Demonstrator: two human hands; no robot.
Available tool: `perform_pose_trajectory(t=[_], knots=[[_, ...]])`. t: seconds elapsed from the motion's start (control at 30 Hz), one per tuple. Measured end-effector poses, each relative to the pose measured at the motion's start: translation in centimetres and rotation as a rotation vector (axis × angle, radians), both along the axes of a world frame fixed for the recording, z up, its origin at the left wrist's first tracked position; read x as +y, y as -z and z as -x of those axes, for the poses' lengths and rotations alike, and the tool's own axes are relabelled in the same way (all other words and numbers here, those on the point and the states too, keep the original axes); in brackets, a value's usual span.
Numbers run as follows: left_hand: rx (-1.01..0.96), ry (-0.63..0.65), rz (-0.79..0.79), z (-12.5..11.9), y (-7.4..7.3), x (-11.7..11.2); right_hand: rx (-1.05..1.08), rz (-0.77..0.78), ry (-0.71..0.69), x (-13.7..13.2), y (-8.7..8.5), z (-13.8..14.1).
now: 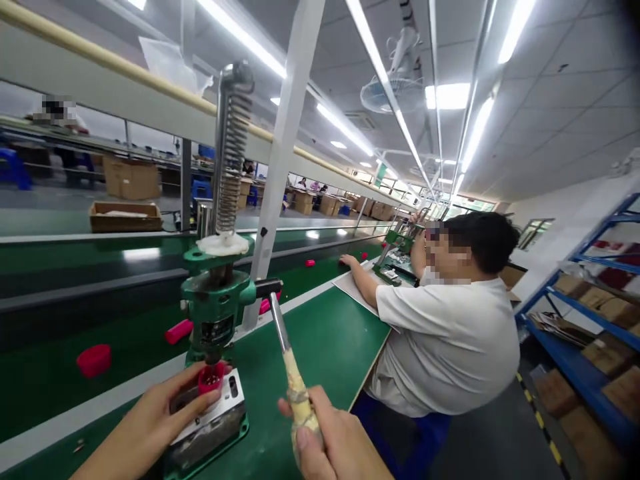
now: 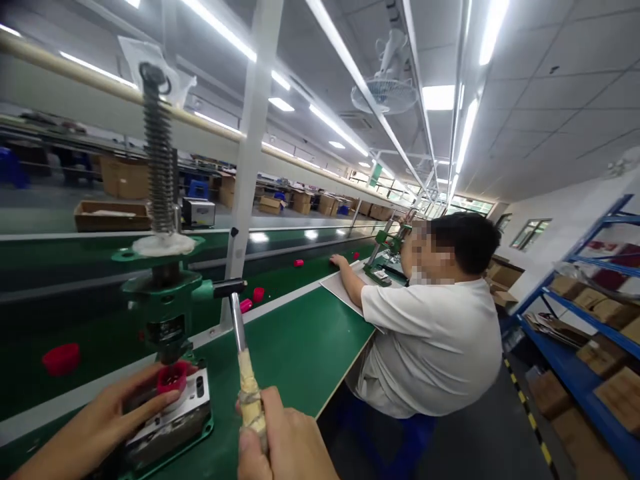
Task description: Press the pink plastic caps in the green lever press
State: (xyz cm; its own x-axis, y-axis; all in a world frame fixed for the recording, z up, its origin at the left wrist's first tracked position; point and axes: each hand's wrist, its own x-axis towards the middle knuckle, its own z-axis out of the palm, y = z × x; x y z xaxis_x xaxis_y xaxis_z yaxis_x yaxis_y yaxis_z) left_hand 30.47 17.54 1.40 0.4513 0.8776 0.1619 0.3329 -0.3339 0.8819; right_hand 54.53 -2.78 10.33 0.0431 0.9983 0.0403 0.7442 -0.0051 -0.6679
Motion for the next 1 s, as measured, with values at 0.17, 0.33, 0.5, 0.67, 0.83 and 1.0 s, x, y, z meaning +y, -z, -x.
perform_pose_trajectory(t=[0.17,0.33,0.5,0.67,0.83,1.0], knots=[[-0.058,0.072,0.069,-0.1,-1.2,-0.2,-0.246,-0.012,0.001,5.2,4.1,1.1],[-0.05,0.235,0.076,-0.3,-2.2,-0.7,-0.241,-0.058,0.013,14.5,6.4,2.3],[-0.205,0.265,0.062,-0.8,-3.2,-1.2,-0.137,-0.121,0.036,13.1,8.0,2.6],[-0.25,0.187,0.049,-1.3,-4.3,-2.1,-0.058,-0.285,0.115,1.2,6.1,0.5],[-0.189,0.103,0.006,-1.3,-2.8,-2.5,0.088,-1.038,0.248,1.2,-8.4,1.1],[-0.242,0.002,-0.059,-1.0,-1.7,-2.8,0.343,-0.907,-0.138,15.4,-21.8,2.0]])
